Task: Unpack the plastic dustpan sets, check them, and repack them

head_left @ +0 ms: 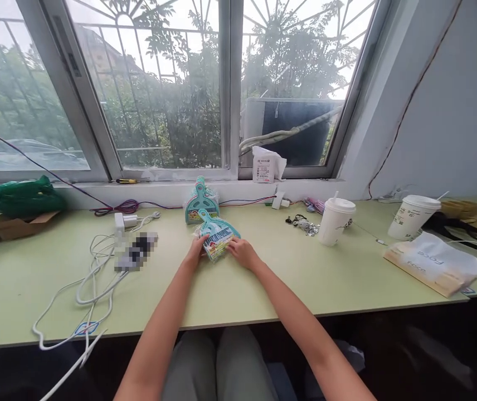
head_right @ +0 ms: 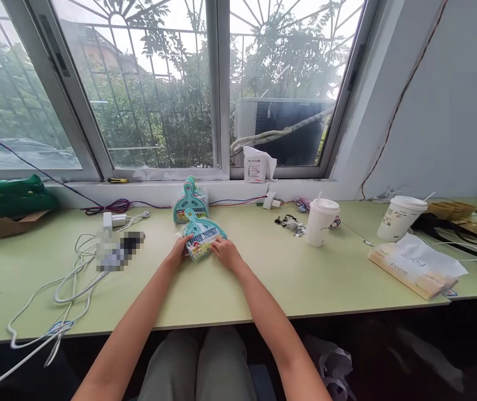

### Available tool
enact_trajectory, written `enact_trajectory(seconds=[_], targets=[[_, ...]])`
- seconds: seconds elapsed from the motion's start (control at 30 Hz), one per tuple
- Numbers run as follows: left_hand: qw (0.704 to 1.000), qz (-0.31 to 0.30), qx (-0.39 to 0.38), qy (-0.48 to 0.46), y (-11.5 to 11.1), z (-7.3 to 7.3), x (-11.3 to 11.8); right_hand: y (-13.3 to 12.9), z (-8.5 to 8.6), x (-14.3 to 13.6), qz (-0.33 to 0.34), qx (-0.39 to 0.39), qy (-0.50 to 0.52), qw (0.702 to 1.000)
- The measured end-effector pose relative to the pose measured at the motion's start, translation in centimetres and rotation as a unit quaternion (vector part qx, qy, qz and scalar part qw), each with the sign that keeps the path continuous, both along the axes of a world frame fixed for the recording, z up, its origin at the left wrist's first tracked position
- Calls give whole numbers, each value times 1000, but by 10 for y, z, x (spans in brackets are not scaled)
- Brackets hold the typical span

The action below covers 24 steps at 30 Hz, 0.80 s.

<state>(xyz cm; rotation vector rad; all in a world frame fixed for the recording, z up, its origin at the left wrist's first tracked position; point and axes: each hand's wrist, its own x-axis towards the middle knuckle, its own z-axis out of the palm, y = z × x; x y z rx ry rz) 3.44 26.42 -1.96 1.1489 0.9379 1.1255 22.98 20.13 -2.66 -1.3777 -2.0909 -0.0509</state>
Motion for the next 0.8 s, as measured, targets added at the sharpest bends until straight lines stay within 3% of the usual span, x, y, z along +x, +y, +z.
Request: enact_trajectory(seconds=[0.1, 0.2, 0.27, 0.37, 0.43, 0.5, 0.6, 0.8], targets=[[999, 8, -37, -30, 0, 2, -1, 4, -4, 7, -33, -46, 67, 996], [998, 1, -16, -59, -6, 5, 2, 10, -7, 14, -43, -98, 215, 971], [998, -7, 5, -68, -12, 7, 5, 15, -10, 15, -65, -156, 339, 925], [997, -48, 26, -59, -20, 11, 9, 22, -13, 15, -56, -226, 513, 826], [994, -101, 25, -30, -24, 14, 8, 26, -15, 15, -23, -212, 598, 773], [987, -158, 16, 8, -26, 17, 5, 28, -16, 17, -16, -184, 649, 738], [982, -186, 24, 33, -24, 18, 0, 27, -14, 21, -23, -185, 674, 715], [998, -60, -13, 13, -12, 8, -1, 18, -4, 27, 20, -230, 664, 711]])
